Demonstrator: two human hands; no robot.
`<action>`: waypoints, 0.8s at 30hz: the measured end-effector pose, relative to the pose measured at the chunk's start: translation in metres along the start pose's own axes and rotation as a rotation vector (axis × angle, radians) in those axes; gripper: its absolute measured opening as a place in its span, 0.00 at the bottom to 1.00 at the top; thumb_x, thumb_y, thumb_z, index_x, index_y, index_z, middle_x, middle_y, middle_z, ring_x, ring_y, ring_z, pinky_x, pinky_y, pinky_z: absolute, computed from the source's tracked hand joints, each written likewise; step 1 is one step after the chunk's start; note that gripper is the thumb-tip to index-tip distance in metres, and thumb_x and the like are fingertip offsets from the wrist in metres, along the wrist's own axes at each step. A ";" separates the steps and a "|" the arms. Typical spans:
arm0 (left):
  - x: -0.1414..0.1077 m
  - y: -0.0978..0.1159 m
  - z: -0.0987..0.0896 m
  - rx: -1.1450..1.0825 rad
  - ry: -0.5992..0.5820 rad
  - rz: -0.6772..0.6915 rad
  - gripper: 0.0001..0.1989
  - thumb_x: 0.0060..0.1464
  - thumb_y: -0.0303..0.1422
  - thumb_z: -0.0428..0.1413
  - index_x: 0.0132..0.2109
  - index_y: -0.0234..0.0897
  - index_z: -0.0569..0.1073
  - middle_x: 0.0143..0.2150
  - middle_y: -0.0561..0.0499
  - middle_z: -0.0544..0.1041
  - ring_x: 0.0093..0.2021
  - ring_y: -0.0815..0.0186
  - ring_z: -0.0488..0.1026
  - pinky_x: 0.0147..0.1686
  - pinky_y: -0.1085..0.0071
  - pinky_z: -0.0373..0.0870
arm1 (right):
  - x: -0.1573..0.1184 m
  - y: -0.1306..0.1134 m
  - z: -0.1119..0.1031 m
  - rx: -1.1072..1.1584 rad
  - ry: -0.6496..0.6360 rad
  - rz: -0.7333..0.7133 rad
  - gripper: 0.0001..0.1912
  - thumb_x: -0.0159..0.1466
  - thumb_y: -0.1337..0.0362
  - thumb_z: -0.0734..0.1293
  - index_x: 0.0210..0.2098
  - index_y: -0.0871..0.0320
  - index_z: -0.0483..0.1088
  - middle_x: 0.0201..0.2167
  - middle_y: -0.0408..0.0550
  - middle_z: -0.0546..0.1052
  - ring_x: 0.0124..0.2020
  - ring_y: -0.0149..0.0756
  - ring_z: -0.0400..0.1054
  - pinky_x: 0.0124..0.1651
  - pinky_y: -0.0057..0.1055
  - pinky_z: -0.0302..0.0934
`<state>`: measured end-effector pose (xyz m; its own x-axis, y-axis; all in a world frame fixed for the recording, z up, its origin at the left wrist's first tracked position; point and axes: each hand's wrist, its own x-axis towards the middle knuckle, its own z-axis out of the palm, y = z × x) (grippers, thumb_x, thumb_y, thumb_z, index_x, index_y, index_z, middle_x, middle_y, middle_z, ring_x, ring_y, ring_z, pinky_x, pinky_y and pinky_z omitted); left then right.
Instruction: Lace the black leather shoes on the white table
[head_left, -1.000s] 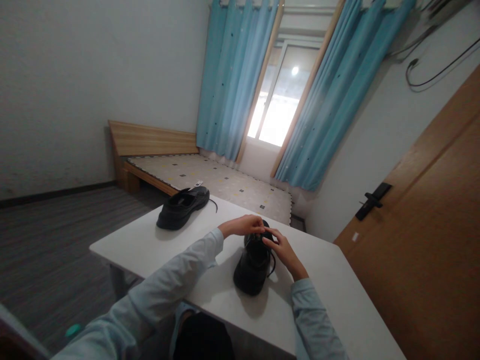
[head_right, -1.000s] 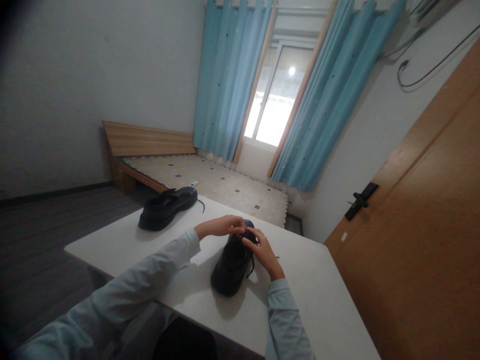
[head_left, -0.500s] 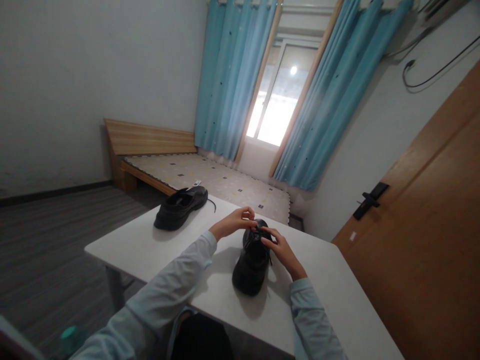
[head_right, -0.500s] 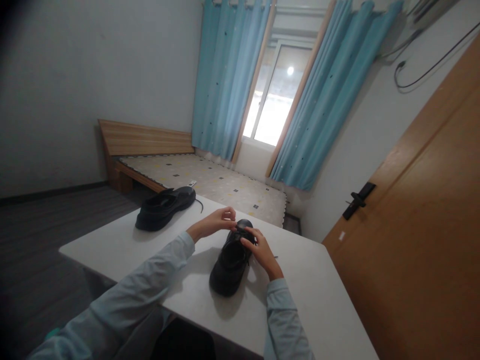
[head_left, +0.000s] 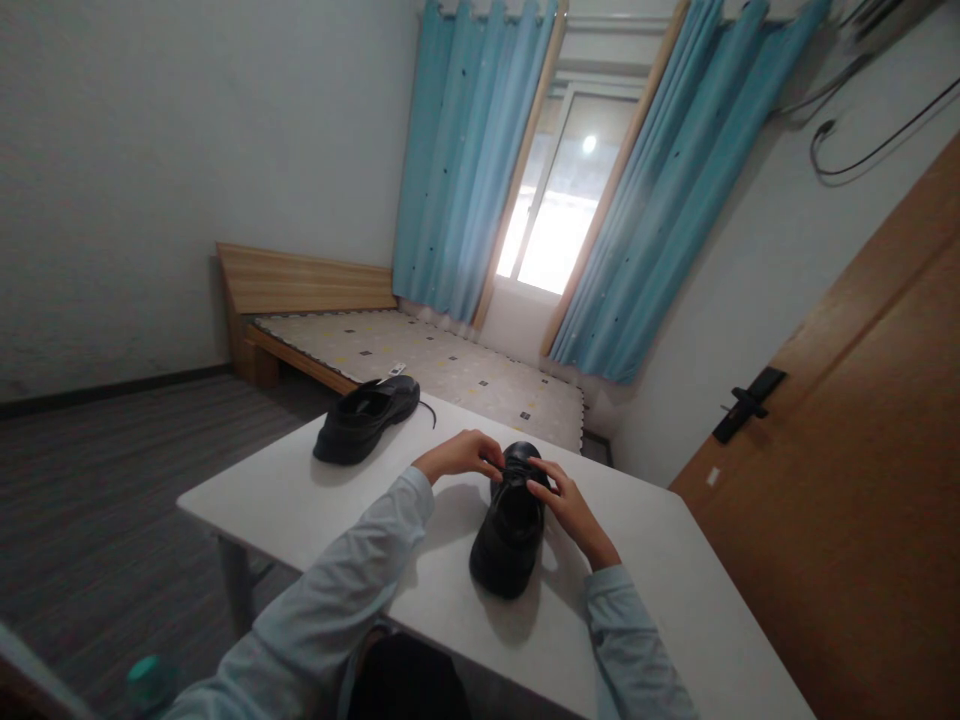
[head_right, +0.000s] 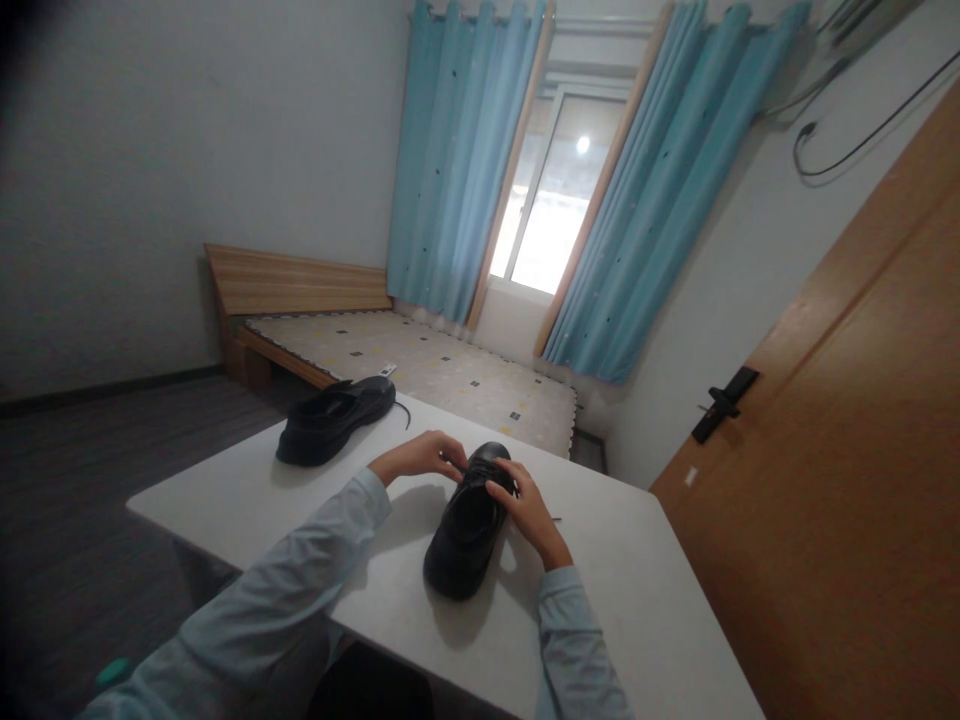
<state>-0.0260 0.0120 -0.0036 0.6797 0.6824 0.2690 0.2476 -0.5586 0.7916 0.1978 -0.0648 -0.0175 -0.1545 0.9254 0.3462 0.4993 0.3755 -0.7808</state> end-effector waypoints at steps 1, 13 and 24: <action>0.000 0.000 -0.001 0.000 0.002 0.003 0.13 0.39 0.38 0.64 0.31 0.35 0.79 0.29 0.51 0.79 0.32 0.67 0.73 0.33 0.76 0.65 | 0.000 0.000 0.000 -0.002 0.003 -0.005 0.21 0.56 0.55 0.67 0.48 0.53 0.70 0.52 0.50 0.70 0.54 0.44 0.62 0.52 0.41 0.59; 0.002 0.010 0.000 -0.076 0.310 0.070 0.19 0.51 0.45 0.54 0.34 0.32 0.77 0.30 0.49 0.77 0.32 0.67 0.71 0.34 0.74 0.65 | -0.002 -0.001 0.003 -0.003 0.049 0.005 0.21 0.58 0.52 0.65 0.48 0.52 0.70 0.52 0.50 0.70 0.55 0.45 0.61 0.51 0.40 0.60; 0.006 0.007 0.008 -0.246 0.303 0.012 0.25 0.52 0.51 0.50 0.28 0.30 0.73 0.26 0.48 0.74 0.27 0.70 0.69 0.29 0.75 0.66 | -0.001 0.006 -0.003 -0.030 0.305 0.107 0.15 0.54 0.53 0.64 0.31 0.59 0.72 0.35 0.53 0.75 0.28 0.38 0.69 0.26 0.33 0.64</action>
<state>-0.0146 0.0088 -0.0006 0.4373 0.8056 0.3997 0.0432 -0.4627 0.8854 0.2039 -0.0640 -0.0208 0.1600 0.8995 0.4065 0.5247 0.2713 -0.8069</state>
